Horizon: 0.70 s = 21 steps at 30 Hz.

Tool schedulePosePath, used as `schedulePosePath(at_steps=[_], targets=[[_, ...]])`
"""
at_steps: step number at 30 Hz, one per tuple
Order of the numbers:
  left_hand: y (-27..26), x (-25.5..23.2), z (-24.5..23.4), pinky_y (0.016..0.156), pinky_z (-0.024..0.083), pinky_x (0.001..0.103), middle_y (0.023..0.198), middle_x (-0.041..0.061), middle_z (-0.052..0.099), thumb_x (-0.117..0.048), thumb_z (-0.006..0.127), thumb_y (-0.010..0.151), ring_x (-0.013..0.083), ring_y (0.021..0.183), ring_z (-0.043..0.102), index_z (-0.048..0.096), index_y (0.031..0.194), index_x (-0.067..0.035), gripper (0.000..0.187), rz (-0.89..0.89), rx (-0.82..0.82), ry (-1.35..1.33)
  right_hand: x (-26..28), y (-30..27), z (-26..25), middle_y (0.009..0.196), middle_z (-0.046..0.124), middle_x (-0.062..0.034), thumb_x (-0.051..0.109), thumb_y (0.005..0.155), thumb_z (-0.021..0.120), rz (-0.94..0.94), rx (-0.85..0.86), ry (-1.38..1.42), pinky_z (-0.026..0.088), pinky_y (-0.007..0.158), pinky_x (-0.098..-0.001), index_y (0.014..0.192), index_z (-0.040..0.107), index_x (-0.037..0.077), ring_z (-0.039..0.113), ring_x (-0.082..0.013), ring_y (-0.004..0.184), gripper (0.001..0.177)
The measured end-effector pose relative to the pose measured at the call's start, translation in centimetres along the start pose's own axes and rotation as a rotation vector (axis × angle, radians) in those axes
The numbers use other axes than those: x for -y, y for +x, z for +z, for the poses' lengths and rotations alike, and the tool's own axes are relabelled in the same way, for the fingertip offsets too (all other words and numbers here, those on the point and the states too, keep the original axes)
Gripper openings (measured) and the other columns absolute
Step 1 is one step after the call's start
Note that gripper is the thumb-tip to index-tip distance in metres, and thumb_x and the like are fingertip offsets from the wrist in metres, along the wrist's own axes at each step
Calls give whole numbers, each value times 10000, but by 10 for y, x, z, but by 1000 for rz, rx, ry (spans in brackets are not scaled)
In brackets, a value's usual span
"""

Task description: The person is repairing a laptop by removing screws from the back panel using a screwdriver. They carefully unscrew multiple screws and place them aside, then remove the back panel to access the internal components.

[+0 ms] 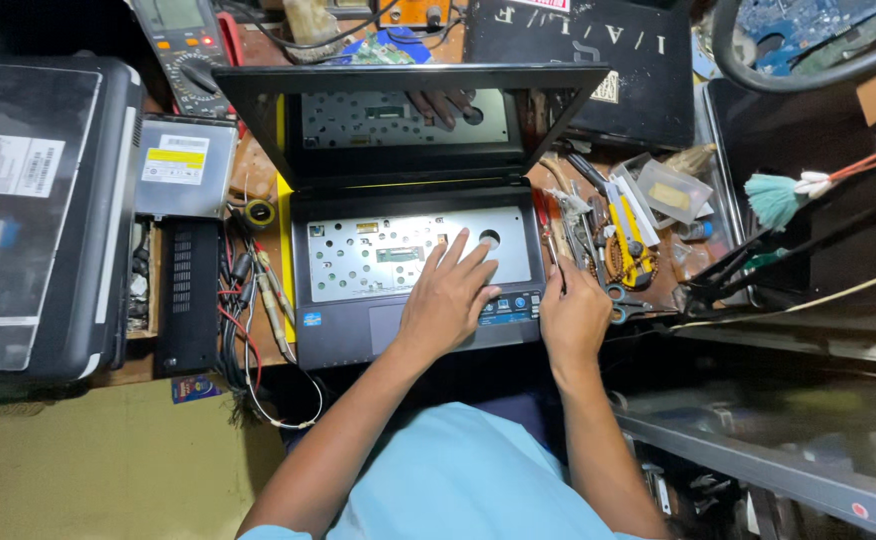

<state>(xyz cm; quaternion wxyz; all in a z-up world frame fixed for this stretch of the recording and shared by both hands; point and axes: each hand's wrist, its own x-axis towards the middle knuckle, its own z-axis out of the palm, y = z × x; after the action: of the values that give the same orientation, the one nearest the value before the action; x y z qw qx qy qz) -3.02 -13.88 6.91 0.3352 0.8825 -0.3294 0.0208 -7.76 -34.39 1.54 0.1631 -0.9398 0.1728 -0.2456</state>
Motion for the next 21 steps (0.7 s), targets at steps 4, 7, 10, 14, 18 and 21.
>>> schedulePosePath(at_steps=[4,7,10,14,18,21], targets=[[-9,10,6,1183,335,571,1422,190,620,-357,572,1019,421,1453,438,672,1303,-59,424,36,-29,9,3,3,-4,883,768,-104,211,952,716,63,38,-119,579,719,-506,1106,825,178,741,-384,842,191],[-15,10,2,1193,328,564,1414,205,623,-342,589,1013,420,1454,439,680,1283,-44,412,8,-30,-41,1,3,-5,885,774,24,434,928,721,155,86,-352,610,722,-460,1054,817,365,754,-297,812,173],[-19,10,-4,1203,319,562,1410,213,623,-352,590,1014,418,1457,437,692,1261,-46,407,-30,-41,-73,-7,3,1,859,755,90,547,885,720,178,160,-429,615,699,-442,988,796,456,751,-265,773,157],[-31,16,-14,1189,318,585,1381,227,639,-313,601,1013,445,1436,449,718,1220,-49,355,-165,-160,-84,-3,-1,-1,877,758,40,556,926,704,174,168,-440,611,700,-464,1016,802,449,753,-296,800,170],[-44,29,-27,1161,301,597,1375,203,637,-279,621,1014,450,1425,441,725,1179,-66,289,-433,-447,61,-20,-5,13,944,750,-28,411,1005,699,26,81,-365,618,735,-437,1097,819,333,740,-278,880,170],[-56,45,-44,1056,391,536,1419,191,582,-282,627,1020,401,1344,487,674,1267,-38,350,-567,-593,252,13,-9,-13,987,750,-77,436,1084,617,70,136,-223,601,778,-531,1091,808,249,729,-359,928,267]])
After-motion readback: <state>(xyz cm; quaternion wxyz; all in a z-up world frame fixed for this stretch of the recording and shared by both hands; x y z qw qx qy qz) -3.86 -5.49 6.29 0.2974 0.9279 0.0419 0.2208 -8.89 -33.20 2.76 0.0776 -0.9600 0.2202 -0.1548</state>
